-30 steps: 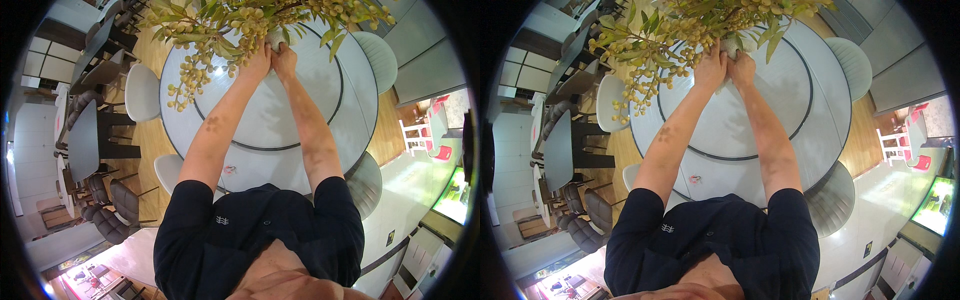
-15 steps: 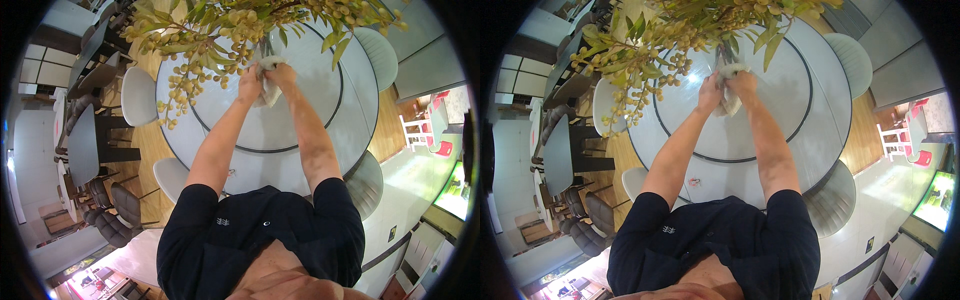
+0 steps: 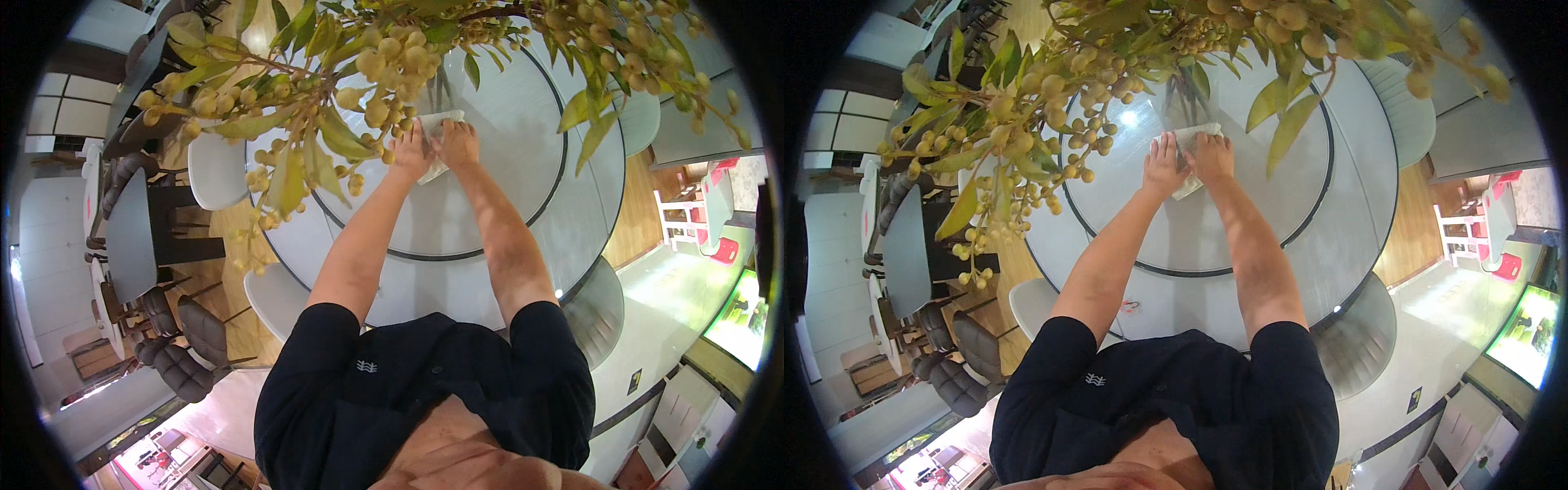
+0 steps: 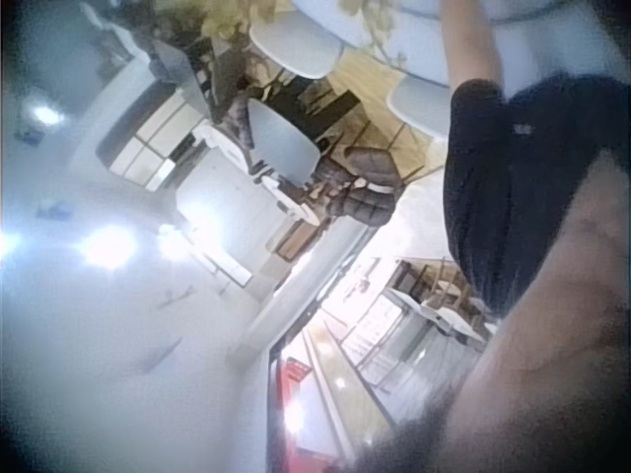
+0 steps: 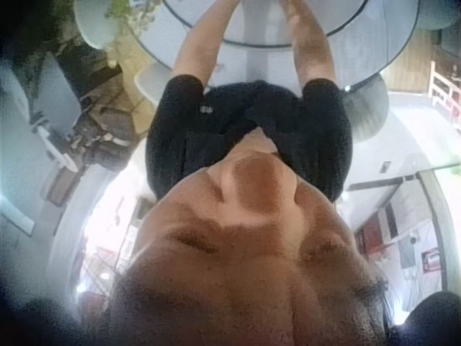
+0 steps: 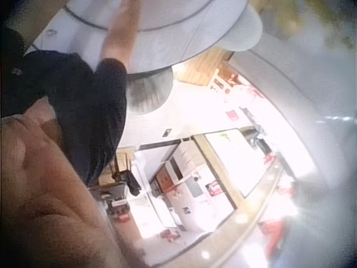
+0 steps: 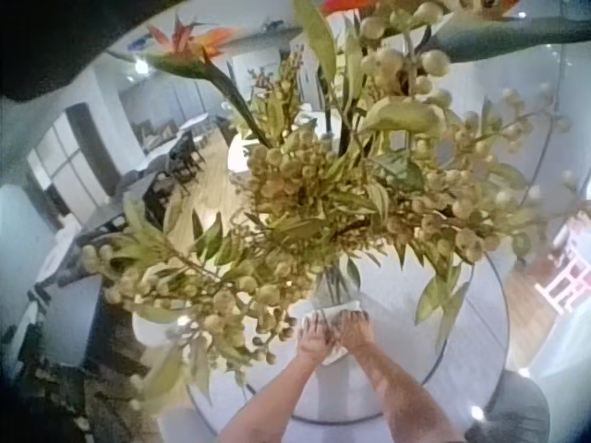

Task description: The person wipes a round glass table top with a white cloth, including cleaning around the base and branches of a large floral arrangement in a vase.

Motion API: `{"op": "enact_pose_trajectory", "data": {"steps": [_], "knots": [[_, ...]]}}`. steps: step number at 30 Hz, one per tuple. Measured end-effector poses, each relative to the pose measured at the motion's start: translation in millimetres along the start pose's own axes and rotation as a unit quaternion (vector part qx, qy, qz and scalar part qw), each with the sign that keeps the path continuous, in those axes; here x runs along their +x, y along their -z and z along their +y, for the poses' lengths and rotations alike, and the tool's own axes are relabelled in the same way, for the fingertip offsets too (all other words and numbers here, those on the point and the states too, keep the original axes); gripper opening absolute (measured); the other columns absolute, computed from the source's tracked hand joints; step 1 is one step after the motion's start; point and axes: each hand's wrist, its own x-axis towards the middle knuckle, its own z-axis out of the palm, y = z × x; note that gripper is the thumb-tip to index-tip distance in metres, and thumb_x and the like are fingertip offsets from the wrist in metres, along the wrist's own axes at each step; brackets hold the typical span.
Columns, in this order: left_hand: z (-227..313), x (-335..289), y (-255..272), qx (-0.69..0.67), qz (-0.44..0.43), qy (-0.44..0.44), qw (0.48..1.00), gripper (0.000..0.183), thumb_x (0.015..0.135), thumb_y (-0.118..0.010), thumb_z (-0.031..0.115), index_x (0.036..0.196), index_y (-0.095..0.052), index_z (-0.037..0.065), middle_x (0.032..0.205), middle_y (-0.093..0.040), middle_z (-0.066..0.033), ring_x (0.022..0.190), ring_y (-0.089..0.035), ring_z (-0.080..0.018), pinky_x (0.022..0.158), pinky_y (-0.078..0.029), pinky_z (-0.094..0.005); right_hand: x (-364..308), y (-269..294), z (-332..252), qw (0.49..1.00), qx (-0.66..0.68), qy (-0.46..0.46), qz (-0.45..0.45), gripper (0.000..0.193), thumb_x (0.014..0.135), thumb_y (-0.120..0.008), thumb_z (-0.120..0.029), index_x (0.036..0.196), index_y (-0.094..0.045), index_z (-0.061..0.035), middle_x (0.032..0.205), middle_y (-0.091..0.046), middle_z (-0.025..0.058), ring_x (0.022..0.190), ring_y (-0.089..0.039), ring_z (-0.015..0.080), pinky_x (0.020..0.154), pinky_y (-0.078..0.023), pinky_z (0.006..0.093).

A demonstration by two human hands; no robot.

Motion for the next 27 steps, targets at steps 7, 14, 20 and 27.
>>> {"op": "enact_pose_trajectory", "data": {"steps": [7, 14, 20, 27], "knots": [[-8, 15, -18, 0.053, -0.111, 0.058, 0.991, 0.108, 0.079, -0.070, 0.054, 0.158, -0.013, 0.008, 0.165, -0.016, -0.0097, 0.152, -0.011, -0.0369, 0.115, -0.024, -0.0628, 4, -19, 7, 0.998, -0.017, 0.029, -0.054, 0.043, 0.088, -0.064, -0.046, 0.115, -0.062, -0.0124, 0.114, -0.069, 0.0095, 0.113, -0.062, 0.0264, 0.100, -0.040, 0.0454], [-10, -5, -14, 0.084, -0.127, 0.033, 0.988, 0.102, 0.080, -0.067, 0.058, 0.159, -0.019, 0.016, 0.166, -0.017, -0.0037, 0.153, -0.012, -0.0315, 0.115, -0.025, -0.0617, 6, -10, -6, 0.983, -0.065, -0.025, -0.170, 0.040, 0.092, -0.057, -0.046, 0.119, -0.065, -0.0169, 0.115, -0.070, 0.0051, 0.108, -0.065, 0.0247, 0.098, -0.038, 0.0479], [-15, -50, -6, 0.083, -0.141, 0.018, 0.986, 0.096, 0.082, -0.066, 0.055, 0.158, -0.022, 0.016, 0.166, -0.017, -0.0034, 0.153, -0.012, -0.0309, 0.114, -0.026, -0.0616, -32, 1, -29, 0.969, -0.062, -0.056, -0.231, 0.043, 0.096, -0.049, -0.047, 0.121, -0.065, -0.0169, 0.115, -0.071, 0.0056, 0.110, -0.065, 0.0224, 0.102, -0.033, 0.0480], [-31, -105, -15, 0.101, -0.141, -0.007, 0.985, 0.093, 0.083, -0.065, 0.052, 0.158, -0.023, 0.015, 0.166, -0.017, -0.0040, 0.152, -0.014, -0.0314, 0.113, -0.028, -0.0632, -82, -15, -48, 0.955, -0.056, -0.083, -0.280, 0.044, 0.098, -0.043, -0.045, 0.125, -0.064, -0.0174, 0.116, -0.071, 0.0077, 0.112, -0.064, 0.0239, 0.104, -0.032, 0.0488]]}}
